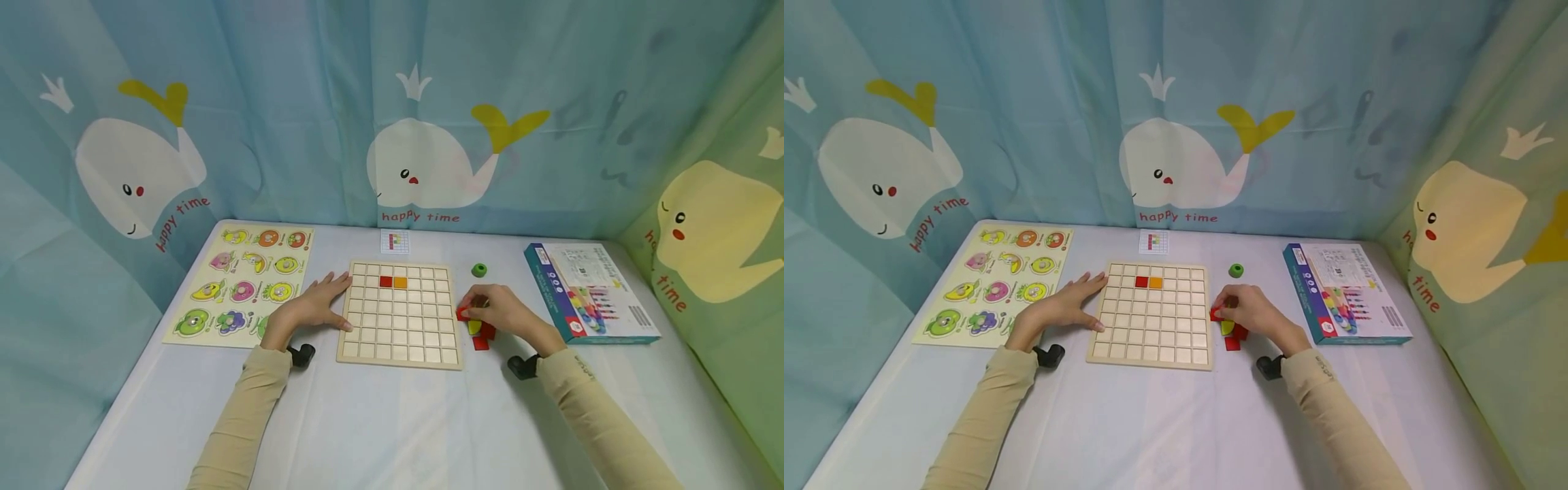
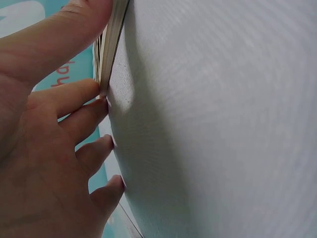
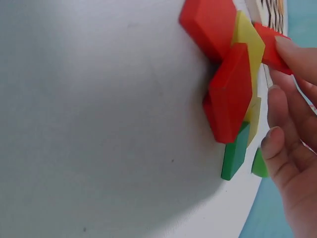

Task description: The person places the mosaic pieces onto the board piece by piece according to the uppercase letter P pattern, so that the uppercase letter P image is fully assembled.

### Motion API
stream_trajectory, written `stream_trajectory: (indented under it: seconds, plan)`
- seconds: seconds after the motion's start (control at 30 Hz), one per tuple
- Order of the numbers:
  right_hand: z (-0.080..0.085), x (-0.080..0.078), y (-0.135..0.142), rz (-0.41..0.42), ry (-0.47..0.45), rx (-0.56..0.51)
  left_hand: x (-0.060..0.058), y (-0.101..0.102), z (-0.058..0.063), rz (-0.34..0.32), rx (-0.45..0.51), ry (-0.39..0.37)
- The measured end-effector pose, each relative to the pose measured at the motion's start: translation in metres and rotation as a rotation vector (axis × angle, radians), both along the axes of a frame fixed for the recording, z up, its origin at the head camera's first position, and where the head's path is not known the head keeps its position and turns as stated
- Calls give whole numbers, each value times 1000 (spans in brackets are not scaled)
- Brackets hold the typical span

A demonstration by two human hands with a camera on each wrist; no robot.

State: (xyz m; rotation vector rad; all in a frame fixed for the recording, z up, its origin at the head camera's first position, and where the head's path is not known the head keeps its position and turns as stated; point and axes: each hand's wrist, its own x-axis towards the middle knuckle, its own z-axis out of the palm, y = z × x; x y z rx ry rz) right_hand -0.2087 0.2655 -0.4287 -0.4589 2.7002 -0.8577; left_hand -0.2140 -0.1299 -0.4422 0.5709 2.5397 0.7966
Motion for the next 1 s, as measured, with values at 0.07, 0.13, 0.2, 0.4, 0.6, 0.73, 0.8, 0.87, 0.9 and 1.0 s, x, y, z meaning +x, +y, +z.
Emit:
stream_trajectory:
  seconds: [0.07, 0.13, 0.2, 0.4, 0.6, 0.73, 0.8, 0.87, 0.9, 1.0]
  plan:
    - [0, -1, 0, -15, 8, -26, 0, 0, 0, 1, -2, 0]
    - [1, -2, 0, -29, 13, -53, 0, 0, -1, 1, -5, 0]
    - [0, -4, -2, -42, 14, -78, -1, 0, -1, 1, -7, 4]
    - [0, -8, -14, -99, -17, -159, -2, 0, -3, 8, -10, 6]
    - [-1, -14, -31, -102, -46, -235, -1, 1, -3, 12, -7, -2]
    - [1, -17, -44, -91, -35, -235, 0, 0, -1, 13, -2, -3]
    - [0, -20, -50, -85, -36, -235, 0, 0, 0, 15, -1, -4]
    - [-2, -22, -55, -66, -38, -252, 0, 0, 0, 15, 0, -4]
    - [-3, -24, -57, -57, -45, -267, 0, 0, 0, 15, 1, -5]
    - [-6, -27, -63, -18, -71, -312, 0, 0, 0, 15, -2, -6]
